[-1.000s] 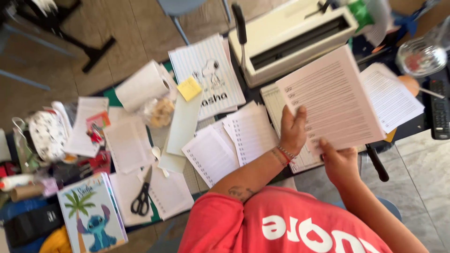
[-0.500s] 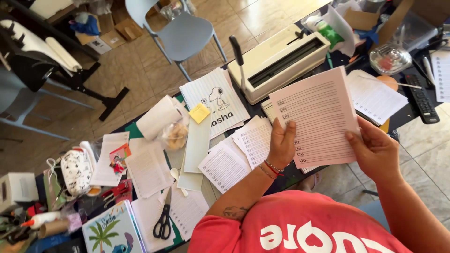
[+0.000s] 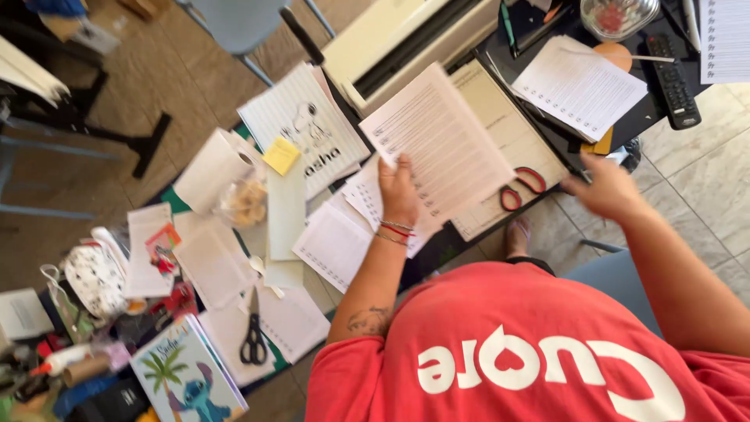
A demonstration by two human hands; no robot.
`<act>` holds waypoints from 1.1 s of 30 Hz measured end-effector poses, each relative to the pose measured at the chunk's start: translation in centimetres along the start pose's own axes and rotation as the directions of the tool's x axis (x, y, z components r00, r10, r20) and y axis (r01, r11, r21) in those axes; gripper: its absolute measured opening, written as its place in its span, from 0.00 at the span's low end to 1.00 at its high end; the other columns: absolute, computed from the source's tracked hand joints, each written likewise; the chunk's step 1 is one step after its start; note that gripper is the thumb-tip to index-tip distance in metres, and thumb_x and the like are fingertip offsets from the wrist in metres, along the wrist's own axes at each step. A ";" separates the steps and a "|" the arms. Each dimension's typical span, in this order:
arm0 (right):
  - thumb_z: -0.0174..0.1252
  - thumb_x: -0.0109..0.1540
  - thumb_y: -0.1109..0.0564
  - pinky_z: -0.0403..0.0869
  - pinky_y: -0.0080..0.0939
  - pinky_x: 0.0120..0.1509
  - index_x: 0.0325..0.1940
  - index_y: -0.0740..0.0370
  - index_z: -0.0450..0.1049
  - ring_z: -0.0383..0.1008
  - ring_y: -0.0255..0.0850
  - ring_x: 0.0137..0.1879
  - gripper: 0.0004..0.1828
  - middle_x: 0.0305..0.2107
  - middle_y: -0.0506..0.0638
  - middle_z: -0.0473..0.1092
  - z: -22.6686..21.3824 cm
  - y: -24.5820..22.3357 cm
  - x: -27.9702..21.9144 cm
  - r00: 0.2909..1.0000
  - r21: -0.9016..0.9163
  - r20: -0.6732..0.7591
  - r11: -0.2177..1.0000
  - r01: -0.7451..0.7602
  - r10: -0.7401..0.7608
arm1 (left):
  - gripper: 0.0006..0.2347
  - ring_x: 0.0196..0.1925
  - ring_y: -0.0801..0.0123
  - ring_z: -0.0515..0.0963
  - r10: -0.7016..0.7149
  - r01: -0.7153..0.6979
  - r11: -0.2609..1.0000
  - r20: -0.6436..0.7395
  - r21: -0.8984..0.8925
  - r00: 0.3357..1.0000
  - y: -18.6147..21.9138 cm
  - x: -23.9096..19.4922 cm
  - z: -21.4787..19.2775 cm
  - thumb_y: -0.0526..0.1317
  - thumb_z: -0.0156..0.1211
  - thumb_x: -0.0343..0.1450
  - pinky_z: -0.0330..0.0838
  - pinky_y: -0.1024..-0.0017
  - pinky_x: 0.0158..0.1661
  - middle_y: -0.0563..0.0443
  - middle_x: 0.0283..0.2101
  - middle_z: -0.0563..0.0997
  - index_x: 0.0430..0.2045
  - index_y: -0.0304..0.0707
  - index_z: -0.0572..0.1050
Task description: The person uses a paper cutter to trim sheets of lined paper printed with letters. They align the paper on the cutting mat, press down the lever to slice the edges, and then separate the cut pieces. The person also uses scissors to trim the paper further and stacks the finished sheets on the table.
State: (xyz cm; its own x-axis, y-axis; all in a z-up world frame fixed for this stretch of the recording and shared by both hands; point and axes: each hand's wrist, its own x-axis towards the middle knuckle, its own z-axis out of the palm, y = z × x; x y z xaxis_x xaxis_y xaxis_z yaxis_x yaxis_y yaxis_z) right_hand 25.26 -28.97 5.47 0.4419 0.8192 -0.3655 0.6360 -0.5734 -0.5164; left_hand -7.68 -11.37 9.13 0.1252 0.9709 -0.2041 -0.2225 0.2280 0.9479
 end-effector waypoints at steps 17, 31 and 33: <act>0.54 0.64 0.65 0.70 0.44 0.42 0.79 0.57 0.57 0.69 0.41 0.44 0.38 0.52 0.55 0.72 -18.6 -5.7 1.2 0.898 0.528 0.425 0.837 -0.141 -0.117 | 0.11 0.52 0.56 0.78 -0.184 0.217 0.974 -0.314 0.071 0.931 -18.0 6.4 11.0 0.37 0.50 0.75 0.73 0.60 0.55 0.39 0.51 0.79 0.50 0.31 0.68; 0.65 0.66 0.64 0.72 0.40 0.56 0.73 0.66 0.64 0.72 0.39 0.41 0.31 0.42 0.55 0.76 -10.1 -3.2 9.8 0.858 0.403 -0.103 0.768 0.498 -0.503 | 0.11 0.49 0.56 0.80 -0.142 0.266 0.860 -0.296 0.436 0.945 -19.5 10.0 13.4 0.42 0.48 0.76 0.74 0.59 0.48 0.45 0.48 0.82 0.46 0.36 0.71; 0.64 0.66 0.66 0.74 0.49 0.55 0.70 0.70 0.67 0.73 0.52 0.48 0.28 0.47 0.63 0.74 -4.2 -0.2 14.1 0.907 0.479 -0.060 0.785 0.393 -0.418 | 0.09 0.42 0.58 0.80 -0.162 0.285 0.856 -0.299 0.432 0.940 -20.8 10.5 12.8 0.43 0.48 0.77 0.75 0.60 0.43 0.47 0.40 0.79 0.43 0.39 0.70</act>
State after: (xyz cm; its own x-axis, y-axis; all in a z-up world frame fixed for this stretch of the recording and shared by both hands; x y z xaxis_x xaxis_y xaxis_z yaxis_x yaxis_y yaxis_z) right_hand 34.08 -17.28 3.68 0.1729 0.9825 -0.0694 0.3698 -0.1300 -0.9200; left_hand 10.59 -6.88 -9.60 -0.1351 0.8980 -0.4188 0.2629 0.4400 0.8587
